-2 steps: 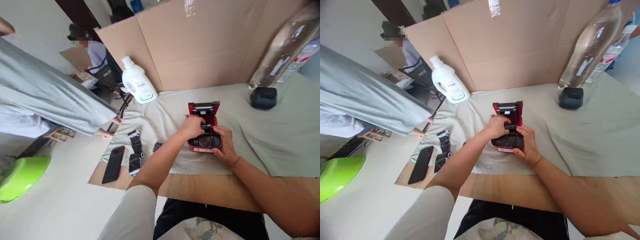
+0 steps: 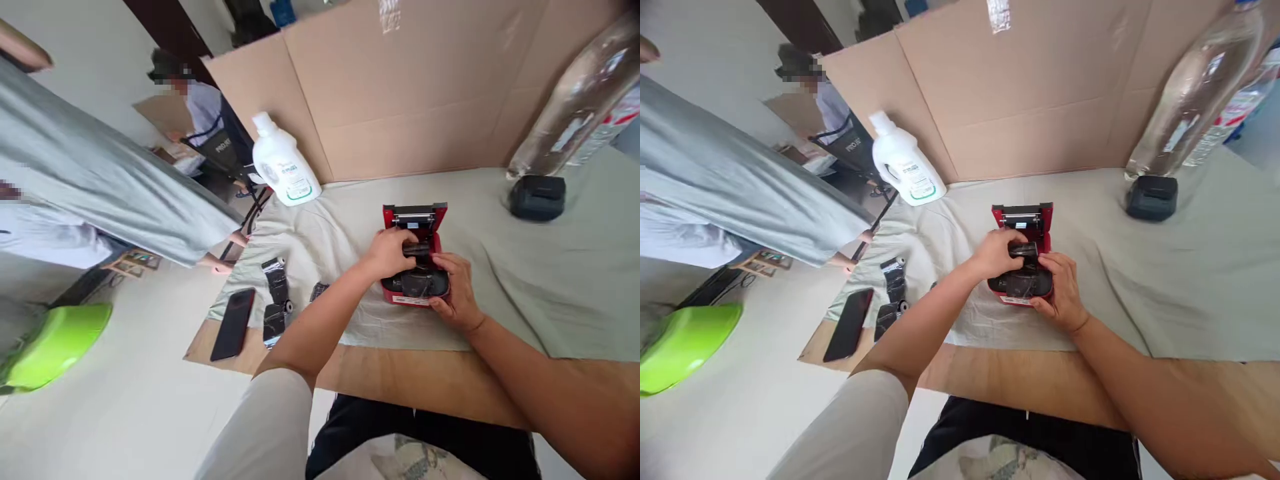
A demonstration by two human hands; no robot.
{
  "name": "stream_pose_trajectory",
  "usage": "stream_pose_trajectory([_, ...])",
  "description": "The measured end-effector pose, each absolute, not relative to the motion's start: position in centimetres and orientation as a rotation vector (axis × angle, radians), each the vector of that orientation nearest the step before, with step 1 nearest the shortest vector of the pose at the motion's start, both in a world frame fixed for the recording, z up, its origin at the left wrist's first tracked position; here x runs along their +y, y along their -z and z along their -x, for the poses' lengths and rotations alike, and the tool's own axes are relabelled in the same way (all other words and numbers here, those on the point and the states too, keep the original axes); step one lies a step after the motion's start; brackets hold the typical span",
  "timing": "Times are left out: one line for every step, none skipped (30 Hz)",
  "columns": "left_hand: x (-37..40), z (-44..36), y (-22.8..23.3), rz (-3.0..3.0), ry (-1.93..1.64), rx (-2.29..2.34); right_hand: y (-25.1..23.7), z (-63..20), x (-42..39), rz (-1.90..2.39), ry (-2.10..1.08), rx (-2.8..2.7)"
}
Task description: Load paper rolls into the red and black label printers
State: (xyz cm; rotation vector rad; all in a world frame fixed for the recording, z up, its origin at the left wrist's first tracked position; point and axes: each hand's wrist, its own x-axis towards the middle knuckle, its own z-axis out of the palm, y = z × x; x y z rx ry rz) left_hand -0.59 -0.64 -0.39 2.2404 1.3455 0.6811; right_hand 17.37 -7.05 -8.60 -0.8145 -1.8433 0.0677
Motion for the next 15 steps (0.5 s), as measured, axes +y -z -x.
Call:
stream_pose_trajectory([-0.9,1.2,0.5,-2.159,-0.786,1.307,8.6,-17.4,-7.0,0.815,-0.067,-1.842])
stream_pose_trajectory([-1.1,2.1,0.6,-2.059,-0.875,1.269,8.6,-17.4,-7.0,0.816,-0.066,-1.842])
stream_pose_trajectory([-1.2,3.3,0.6,-1.916,-0.980,1.207,8.6,-17.4,-7.0,0.817,-0.062,-1.841])
stream_pose_trajectory([-1.3,5.0,0.6,-1.770,-1.041,1.159,8.6,-17.4,-7.0,0.817,-0.058,-1.840])
stream_pose_trajectory([-1.3,7.0,0.4,-1.645,-1.051,1.135,8.5,-17.3,-7.0,0.819,-0.056,-1.839])
stream_pose_trajectory([-1.3,9.3,0.2,-1.547,-1.022,1.142,8.4,-17.3,-7.1,0.821,-0.055,-1.839])
stream_pose_trajectory([-1.3,11.8,-0.1,-1.486,-0.977,1.197,8.3,-17.3,-7.1,0.824,-0.054,-1.840])
stream_pose_trajectory([-1.3,14.4,-0.3,-1.457,-0.941,1.289,8.2,-17.2,-7.1,0.827,-0.052,-1.842])
stream_pose_trajectory([-1.4,16.9,-0.4,-1.453,-0.907,1.408,8.1,-17.2,-7.1,0.829,-0.050,-1.842])
stream_pose_trajectory([-1.5,19.3,-0.4,-1.472,-0.832,1.537,8.1,-17.2,-7.1,0.830,-0.046,-1.843])
stream_pose_trajectory([-1.6,21.5,-0.3,-1.508,-0.747,1.674,8.1,-17.2,-7.1,0.832,-0.043,-1.843])
stream_pose_trajectory([-1.8,23.4,0.0,-1.558,-0.652,1.803,8.1,-17.2,-7.1,0.835,-0.040,-1.843])
stream_pose_trajectory([-2.0,24.9,0.4,-1.614,-0.547,1.910,8.1,-17.2,-7.1,0.838,-0.036,-1.842])
stream_pose_trajectory([-2.1,26.1,0.9,-1.667,-0.458,2.007,8.2,-17.2,-7.1,0.840,-0.033,-1.842])
stream_pose_trajectory([-2.3,27.1,1.4,-1.710,-0.396,2.103,8.2,-17.2,-7.1,0.841,-0.030,-1.842])
